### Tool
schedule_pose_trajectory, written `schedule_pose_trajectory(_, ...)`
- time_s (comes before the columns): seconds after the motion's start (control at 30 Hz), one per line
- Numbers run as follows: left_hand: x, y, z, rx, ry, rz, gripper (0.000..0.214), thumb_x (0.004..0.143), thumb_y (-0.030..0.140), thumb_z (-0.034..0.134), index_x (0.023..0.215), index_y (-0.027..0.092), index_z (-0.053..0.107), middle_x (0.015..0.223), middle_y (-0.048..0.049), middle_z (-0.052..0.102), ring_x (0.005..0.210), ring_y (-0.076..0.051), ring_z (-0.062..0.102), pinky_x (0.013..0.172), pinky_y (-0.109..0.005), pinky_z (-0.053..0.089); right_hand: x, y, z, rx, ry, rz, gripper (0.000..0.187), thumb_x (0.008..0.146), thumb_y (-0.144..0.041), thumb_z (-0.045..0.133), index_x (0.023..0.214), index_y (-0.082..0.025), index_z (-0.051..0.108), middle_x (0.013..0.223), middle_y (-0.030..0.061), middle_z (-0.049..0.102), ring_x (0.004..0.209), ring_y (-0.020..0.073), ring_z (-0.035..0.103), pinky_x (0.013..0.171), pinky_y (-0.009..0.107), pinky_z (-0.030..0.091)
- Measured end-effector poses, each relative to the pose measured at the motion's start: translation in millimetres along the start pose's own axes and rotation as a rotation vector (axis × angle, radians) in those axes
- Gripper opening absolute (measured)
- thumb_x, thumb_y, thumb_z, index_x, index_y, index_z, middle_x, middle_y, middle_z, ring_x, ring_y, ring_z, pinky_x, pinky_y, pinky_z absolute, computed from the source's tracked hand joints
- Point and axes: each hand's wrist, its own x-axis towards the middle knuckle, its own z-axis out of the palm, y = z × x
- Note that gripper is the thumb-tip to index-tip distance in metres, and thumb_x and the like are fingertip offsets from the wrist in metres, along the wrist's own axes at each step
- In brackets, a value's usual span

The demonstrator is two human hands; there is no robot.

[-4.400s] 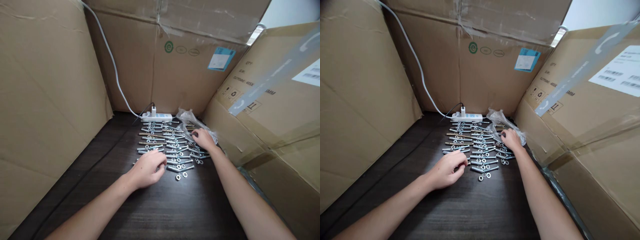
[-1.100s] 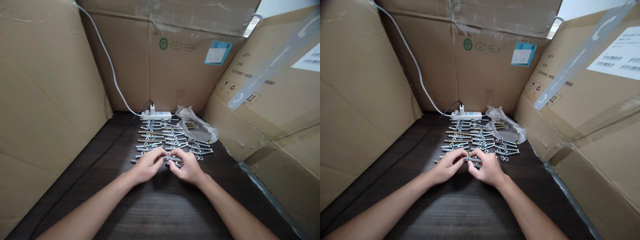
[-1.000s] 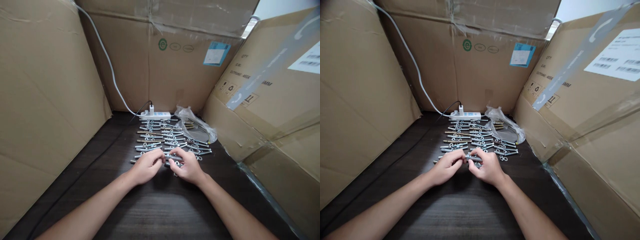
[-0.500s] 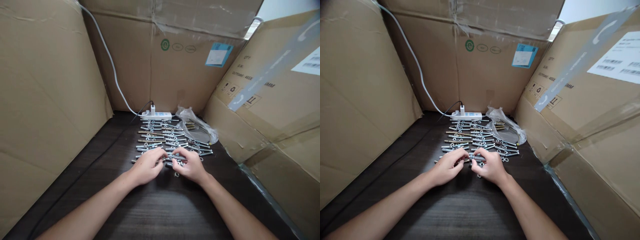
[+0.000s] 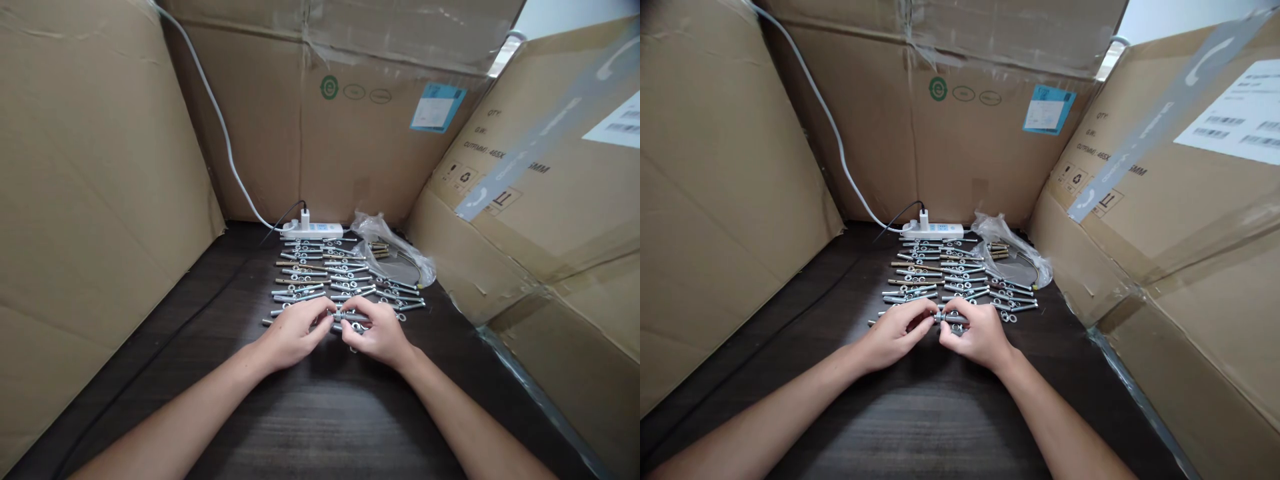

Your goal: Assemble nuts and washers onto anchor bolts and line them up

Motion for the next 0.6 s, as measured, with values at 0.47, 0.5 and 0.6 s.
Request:
schedule_pose_trajectory(0.47,0.3,-2.6,0.2,0.026,0.014,0.015,0.02,0.094,0.024,0.037,0.097,0.021,0.056,0.091,-0.0006,0.062,0.083,-0.015,0.056,0.074,-0.026,0.041,0.3,0.4,1.4,-0.013,0.01,-0.015,0.014,0.071,-0.025,0.059,0.082,-0.019,0.062,0.059,-0.0037,0.061,0.043,0.0077,0.05,0.046,0.018,0.039)
schedule_pose_trajectory(0.5,0.7,-2.9,0.3,0.051,0.002,-0.002,0.02,0.094,0.025,0.037,0.092,0.02,0.056,0.088,-0.0002,0.062,0.081,-0.015,0.055,0.073,-0.026,0.04,0.2,0.5,1.5,-0.016,0.011,-0.015,0.013,0.071,-0.025,0.059,0.082,-0.019,0.062,0.06,-0.0036,0.061,0.043,0.0077,0.05,0.046,0.018,0.039)
schedule_pose_trajectory(0.6,0.4,-1.6,-0.4,0.063,0.014,-0.051,0.019,0.094,0.028,0.037,0.091,0.02,0.055,0.085,0.0005,0.061,0.077,-0.014,0.055,0.07,-0.026,0.039,-0.2,1.0,1.5,-0.01,0.015,-0.008,0.013,0.071,-0.025,0.059,0.082,-0.018,0.062,0.061,-0.0035,0.061,0.043,0.0075,0.05,0.046,0.018,0.04)
